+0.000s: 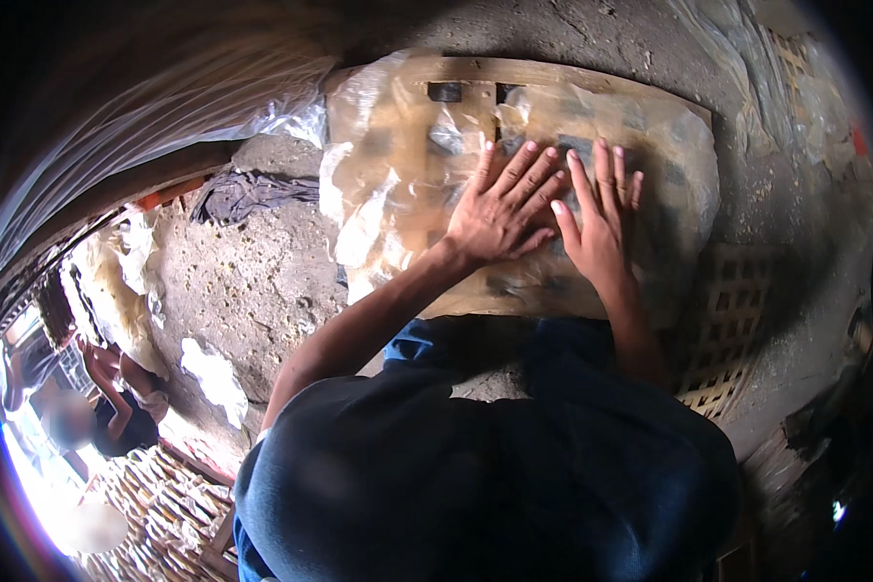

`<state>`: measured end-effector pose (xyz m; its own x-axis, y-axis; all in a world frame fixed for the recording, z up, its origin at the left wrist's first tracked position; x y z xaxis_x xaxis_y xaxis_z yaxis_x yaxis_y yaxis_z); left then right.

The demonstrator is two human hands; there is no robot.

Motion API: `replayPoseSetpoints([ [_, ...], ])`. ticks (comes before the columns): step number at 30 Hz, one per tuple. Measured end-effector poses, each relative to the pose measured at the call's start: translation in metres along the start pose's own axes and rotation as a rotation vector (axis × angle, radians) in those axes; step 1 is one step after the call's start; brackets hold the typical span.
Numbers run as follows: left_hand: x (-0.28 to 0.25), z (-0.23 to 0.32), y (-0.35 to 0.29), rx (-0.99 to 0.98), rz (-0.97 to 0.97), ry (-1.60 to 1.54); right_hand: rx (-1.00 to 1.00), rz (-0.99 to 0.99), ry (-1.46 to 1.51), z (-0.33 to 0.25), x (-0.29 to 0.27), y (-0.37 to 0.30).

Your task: The person assembles a wooden lattice tray by placing a dark rectangular slab inside, then covering it with a plastic sheet and a second lattice frame. The person presses the components together and adjusts the alignment.

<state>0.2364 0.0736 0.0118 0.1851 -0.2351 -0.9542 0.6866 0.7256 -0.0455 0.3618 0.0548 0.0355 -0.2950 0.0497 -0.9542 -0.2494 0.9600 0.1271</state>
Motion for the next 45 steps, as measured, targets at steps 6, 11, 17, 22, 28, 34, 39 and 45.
replayPoseSetpoints([
  [6, -0.027, -0.037, -0.023, -0.109, 0.046, 0.004, 0.036, -0.06, -0.047, 0.013, 0.019, 0.001],
  [11, -0.039, -0.147, -0.077, -0.397, 0.017, 0.205, 0.039, -0.097, -0.079, 0.012, 0.018, 0.003],
  [17, -0.075, -0.262, -0.149, -0.708, 0.257, 0.417, 0.053, -0.111, -0.071, 0.013, 0.017, 0.004],
  [22, -0.109, -0.141, -0.073, -0.392, 0.391, 0.058, 0.045, -0.046, -0.079, 0.015, 0.019, 0.0],
  [28, -0.028, -0.097, -0.052, -0.28, -0.04, 0.163, 0.011, -0.083, -0.07, 0.01, 0.011, 0.006],
  [34, -0.068, -0.227, -0.129, -0.738, 0.208, 0.378, 0.034, -0.06, -0.027, 0.009, 0.012, 0.004],
  [39, -0.109, -0.171, -0.094, -0.459, 0.444, 0.243, 0.036, 0.001, 0.037, 0.012, 0.017, 0.003],
  [45, -0.105, -0.088, 0.014, -0.269, 0.469, 0.293, 0.025, -0.043, -0.022, 0.012, 0.012, 0.005],
])
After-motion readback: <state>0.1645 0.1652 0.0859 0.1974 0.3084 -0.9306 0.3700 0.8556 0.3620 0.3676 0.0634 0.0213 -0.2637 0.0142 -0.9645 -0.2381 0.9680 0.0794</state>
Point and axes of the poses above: each hand's wrist, its own y-axis towards the middle knuckle, its own x-axis out of the palm, z = x × y, the point moved 8 cm from there along y, towards the middle knuckle, and after that the axes turned 7 degrees about -x, right-handed, at the moved point
